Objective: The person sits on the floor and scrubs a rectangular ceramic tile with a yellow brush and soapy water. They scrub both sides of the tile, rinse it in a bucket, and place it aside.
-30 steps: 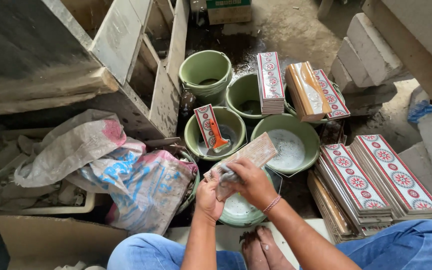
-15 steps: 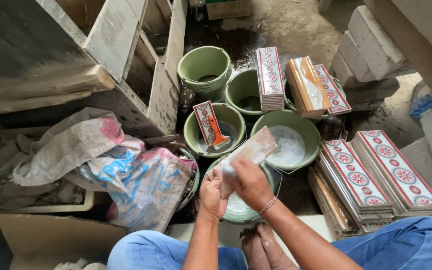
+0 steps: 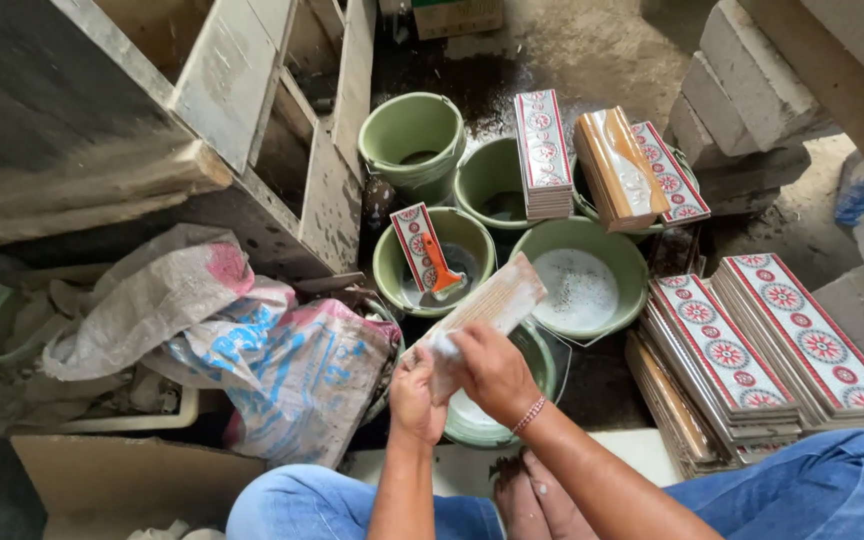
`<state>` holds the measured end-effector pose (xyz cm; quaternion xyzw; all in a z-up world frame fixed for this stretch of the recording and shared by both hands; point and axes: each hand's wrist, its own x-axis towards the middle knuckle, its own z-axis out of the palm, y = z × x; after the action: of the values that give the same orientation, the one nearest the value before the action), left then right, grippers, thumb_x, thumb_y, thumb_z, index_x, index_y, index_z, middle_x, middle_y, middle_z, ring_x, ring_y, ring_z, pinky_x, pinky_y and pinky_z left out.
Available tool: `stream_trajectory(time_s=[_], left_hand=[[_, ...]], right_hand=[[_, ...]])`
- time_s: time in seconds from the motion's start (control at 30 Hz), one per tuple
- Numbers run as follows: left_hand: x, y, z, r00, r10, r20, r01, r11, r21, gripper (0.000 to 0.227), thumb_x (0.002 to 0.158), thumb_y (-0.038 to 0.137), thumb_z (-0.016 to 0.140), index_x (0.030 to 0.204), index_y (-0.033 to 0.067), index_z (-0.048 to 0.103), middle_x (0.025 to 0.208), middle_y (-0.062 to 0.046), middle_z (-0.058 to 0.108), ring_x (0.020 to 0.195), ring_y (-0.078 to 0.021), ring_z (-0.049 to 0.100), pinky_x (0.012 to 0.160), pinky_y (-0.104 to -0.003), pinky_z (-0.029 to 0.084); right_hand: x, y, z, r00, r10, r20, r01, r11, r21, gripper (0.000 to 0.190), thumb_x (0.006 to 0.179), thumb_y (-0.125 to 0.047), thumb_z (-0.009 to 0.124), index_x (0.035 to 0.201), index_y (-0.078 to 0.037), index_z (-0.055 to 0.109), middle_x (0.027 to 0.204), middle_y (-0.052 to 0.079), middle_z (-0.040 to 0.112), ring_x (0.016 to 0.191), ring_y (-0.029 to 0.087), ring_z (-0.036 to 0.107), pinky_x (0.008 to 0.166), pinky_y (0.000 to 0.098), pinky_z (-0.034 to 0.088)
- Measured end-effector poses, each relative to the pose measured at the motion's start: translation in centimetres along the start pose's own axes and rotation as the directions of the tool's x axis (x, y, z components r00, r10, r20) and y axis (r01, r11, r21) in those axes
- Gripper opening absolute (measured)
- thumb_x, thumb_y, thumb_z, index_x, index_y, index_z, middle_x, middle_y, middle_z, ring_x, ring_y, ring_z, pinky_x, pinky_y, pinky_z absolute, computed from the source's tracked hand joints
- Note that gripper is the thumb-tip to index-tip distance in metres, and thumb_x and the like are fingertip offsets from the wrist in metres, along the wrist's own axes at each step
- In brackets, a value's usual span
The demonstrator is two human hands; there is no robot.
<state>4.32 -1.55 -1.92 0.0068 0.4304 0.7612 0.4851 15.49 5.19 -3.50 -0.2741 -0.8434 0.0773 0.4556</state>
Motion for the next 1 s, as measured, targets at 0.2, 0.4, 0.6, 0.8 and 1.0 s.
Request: stream_trajectory(time_s=[0.2, 0.4, 0.6, 0.8, 1.0], left_hand=[[-6.0, 5.3, 2.7, 0.973, -0.056, 0.222, 0.048, 0.998, 0.042, 0.052, 0.094, 0.024, 0.057, 0.125, -0.0186, 0.058, 0.127, -0.035, 0.065, 0.117, -0.0532, 0.063, 0.082, -0.071, 0.059], [-3.7, 2.1, 1.8, 0.993, -0.09, 0.075, 0.086, 0.995, 0.052, 0.032, 0.098, 0.015, 0.059, 0.113, -0.0129, 0.065, 0.108, -0.031, 0.072, 0.096, -0.0408, 0.071, 0.084, -0.057, 0.061], [-4.6, 4.1, 0.9, 0.987, -0.092, 0.129, 0.093, 0.996, 0.002, 0.037, 0.1, 0.018, 0.054, 0.124, -0.0082, 0.061, 0.126, -0.031, 0.066, 0.112, -0.0476, 0.065, 0.079, -0.072, 0.058], [-5.2, 2.9, 1.9, 0.967, -0.08, 0.241, 0.068, 0.996, 0.057, 0.046, 0.097, 0.022, 0.057, 0.128, -0.0118, 0.062, 0.123, -0.032, 0.068, 0.111, -0.0458, 0.068, 0.086, -0.061, 0.059], [-2.7, 1.5, -0.7, 0.998, 0.007, 0.058, -0.003, 0.998, -0.065, 0.026, 0.102, 0.018, 0.058, 0.107, -0.0058, 0.067, 0.104, -0.026, 0.073, 0.092, -0.0337, 0.072, 0.081, -0.045, 0.06]], right_hand=[[4.8, 5.2, -7.2, 0.916, 0.398, 0.047, -0.401, 0.914, 0.061, 0.037, 0.098, -0.027, 0.063, 0.129, -0.008, 0.062, 0.117, 0.015, 0.059, 0.109, 0.033, 0.059, 0.091, 0.043, 0.048], [2.7, -0.3, -5.4, 0.938, 0.309, 0.155, -0.327, 0.938, 0.114, 0.02, 0.097, -0.027, 0.065, 0.108, -0.011, 0.061, 0.093, 0.009, 0.062, 0.078, 0.03, 0.06, 0.071, 0.0425, 0.049], [4.8, 2.1, -6.3, 0.995, 0.098, 0.014, -0.099, 0.981, 0.169, 0.025, 0.095, -0.02, 0.072, 0.113, -0.003, 0.066, 0.106, 0.014, 0.069, 0.099, 0.032, 0.066, 0.096, 0.0428, 0.051], [5.1, 2.7, -8.7, 0.798, 0.599, 0.069, -0.603, 0.796, 0.052, 0.029, 0.102, -0.036, 0.054, 0.119, -0.013, 0.062, 0.105, 0.01, 0.053, 0.087, 0.028, 0.057, 0.064, 0.0442, 0.052], [4.8, -3.9, -6.0, 0.985, -0.154, 0.075, 0.149, 0.987, 0.068, 0.033, 0.083, -0.004, 0.074, 0.113, -0.001, 0.062, 0.095, 0.019, 0.062, 0.075, 0.034, 0.059, 0.061, 0.0436, 0.049]])
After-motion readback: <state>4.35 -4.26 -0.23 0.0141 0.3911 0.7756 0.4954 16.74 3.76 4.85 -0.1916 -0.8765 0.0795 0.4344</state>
